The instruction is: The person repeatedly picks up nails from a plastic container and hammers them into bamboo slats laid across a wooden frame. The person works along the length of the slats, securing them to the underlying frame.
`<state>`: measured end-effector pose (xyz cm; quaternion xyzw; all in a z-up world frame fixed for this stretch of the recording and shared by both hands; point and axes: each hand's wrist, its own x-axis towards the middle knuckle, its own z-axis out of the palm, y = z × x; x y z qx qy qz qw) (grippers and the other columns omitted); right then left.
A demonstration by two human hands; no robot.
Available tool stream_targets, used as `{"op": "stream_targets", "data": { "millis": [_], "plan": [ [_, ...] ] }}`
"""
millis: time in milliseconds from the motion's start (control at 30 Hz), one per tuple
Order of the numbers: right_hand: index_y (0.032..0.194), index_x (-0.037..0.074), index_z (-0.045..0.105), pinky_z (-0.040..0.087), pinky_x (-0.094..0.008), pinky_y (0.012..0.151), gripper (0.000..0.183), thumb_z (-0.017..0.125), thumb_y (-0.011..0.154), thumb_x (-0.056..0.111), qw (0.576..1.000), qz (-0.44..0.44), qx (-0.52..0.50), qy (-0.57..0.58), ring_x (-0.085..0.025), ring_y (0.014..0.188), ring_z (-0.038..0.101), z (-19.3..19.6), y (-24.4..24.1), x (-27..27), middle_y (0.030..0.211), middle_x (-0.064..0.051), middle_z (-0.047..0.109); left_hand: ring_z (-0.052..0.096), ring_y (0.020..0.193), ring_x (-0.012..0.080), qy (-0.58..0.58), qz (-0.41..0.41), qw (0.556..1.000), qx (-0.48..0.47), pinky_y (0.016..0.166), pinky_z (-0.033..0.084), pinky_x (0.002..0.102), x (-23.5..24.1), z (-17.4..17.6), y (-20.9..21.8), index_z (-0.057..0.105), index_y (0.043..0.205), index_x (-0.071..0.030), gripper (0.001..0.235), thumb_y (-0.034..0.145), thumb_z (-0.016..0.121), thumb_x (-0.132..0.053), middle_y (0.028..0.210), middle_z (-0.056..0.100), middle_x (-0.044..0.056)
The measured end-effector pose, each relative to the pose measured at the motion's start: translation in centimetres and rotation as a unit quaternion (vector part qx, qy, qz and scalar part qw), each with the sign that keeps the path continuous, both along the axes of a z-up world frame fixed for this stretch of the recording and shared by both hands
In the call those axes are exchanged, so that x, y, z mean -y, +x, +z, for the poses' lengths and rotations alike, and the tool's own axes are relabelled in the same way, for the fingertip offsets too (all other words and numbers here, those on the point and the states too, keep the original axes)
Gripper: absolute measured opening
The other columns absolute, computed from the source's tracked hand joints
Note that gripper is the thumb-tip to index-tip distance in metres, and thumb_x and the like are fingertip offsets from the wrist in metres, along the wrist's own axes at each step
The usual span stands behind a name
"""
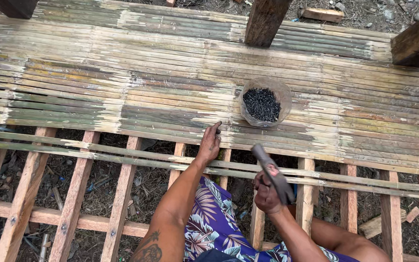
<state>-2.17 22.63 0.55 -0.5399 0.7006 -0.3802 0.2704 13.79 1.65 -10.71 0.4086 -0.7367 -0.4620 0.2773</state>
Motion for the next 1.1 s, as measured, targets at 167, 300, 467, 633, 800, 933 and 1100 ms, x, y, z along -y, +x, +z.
{"op": "stream_targets", "data": {
  "millis": [167, 300, 467, 633, 800, 933, 1100],
  "plan": [
    [0.115, 0.002, 0.055, 0.052, -0.052, 0.056, 0.037, 0.039, 0.106, 0.034, 0.944, -0.055, -0.075, 0.316, -0.036, 0.058, 0.066, -2.6, -1.3, 1.5, 0.067, -0.020, 0.067, 0.071, 0.107, 0.0299, 0.056, 0.076, 0.995, -0.038, 0.096, 0.055, 0.041, 2.4, 2.3, -1.0, 0.058, 0.137, -0.007, 0.038, 0.100, 0.053, -0.010, 0.117, 0.071, 0.018],
    [0.116, 0.007, 0.054, 0.055, -0.056, 0.061, 0.035, 0.039, 0.105, 0.037, 0.929, -0.066, -0.056, 0.361, -0.045, 0.066, 0.071, -3.1, -2.4, 0.6, 0.070, -0.022, 0.069, 0.075, 0.090, 0.0250, -0.067, 0.019, 0.997, -0.036, 0.081, 0.061, 0.039, 5.6, 5.2, -5.2, 0.072, 0.118, -0.008, 0.024, 0.099, 0.062, -0.020, 0.107, 0.074, 0.009],
    [0.109, 0.007, 0.055, 0.051, -0.058, 0.067, 0.035, 0.042, 0.104, 0.039, 0.936, -0.075, -0.041, 0.342, -0.048, 0.071, 0.072, -2.6, -3.2, 1.0, 0.071, -0.026, 0.070, 0.072, 0.093, 0.0323, -0.262, -0.229, 0.930, 0.121, 0.077, 0.059, 0.045, 8.6, 6.9, -16.6, 0.078, 0.105, -0.011, 0.017, 0.092, 0.072, -0.021, 0.102, 0.076, 0.011],
    [0.108, 0.007, 0.055, 0.050, -0.060, 0.068, 0.035, 0.043, 0.104, 0.040, 0.942, -0.080, -0.054, 0.321, -0.051, 0.077, 0.069, -3.5, -3.3, 0.9, 0.073, -0.027, 0.070, 0.075, 0.100, 0.0272, -0.216, -0.270, 0.838, 0.422, 0.080, 0.062, 0.041, 9.9, 2.0, -22.8, 0.080, 0.102, -0.015, 0.020, 0.092, 0.063, -0.017, 0.109, 0.077, 0.010],
    [0.107, 0.007, 0.055, 0.048, -0.049, 0.047, 0.035, 0.038, 0.108, 0.037, 0.940, -0.077, 0.018, 0.332, -0.029, 0.050, 0.062, -5.1, -3.3, 0.3, 0.060, -0.013, 0.065, 0.076, 0.099, 0.0273, -0.215, -0.276, 0.836, 0.423, 0.081, 0.062, 0.042, 9.7, 0.0, -23.4, 0.081, 0.101, -0.016, 0.025, 0.097, 0.056, -0.019, 0.107, 0.077, 0.009],
    [0.110, 0.008, 0.052, 0.043, -0.036, 0.032, 0.033, 0.034, 0.108, 0.034, 0.933, -0.062, 0.042, 0.351, -0.013, 0.039, 0.051, -5.5, -3.1, 0.4, 0.054, -0.003, 0.057, 0.072, 0.094, 0.0332, -0.182, -0.269, 0.888, 0.326, 0.080, 0.059, 0.047, 10.2, 4.4, -20.7, 0.079, 0.100, -0.018, 0.022, 0.088, 0.060, -0.017, 0.101, 0.074, 0.011],
    [0.109, 0.006, 0.052, 0.045, -0.035, 0.034, 0.033, 0.034, 0.108, 0.034, 0.936, -0.063, 0.007, 0.347, -0.017, 0.042, 0.059, -4.7, -2.5, 0.6, 0.058, -0.007, 0.063, 0.071, 0.086, 0.0386, -0.171, -0.219, 0.953, 0.123, 0.078, 0.058, 0.051, 9.5, 11.1, -16.3, 0.067, 0.106, -0.008, 0.022, 0.088, 0.062, -0.019, 0.090, 0.074, 0.017]
  ]
}}
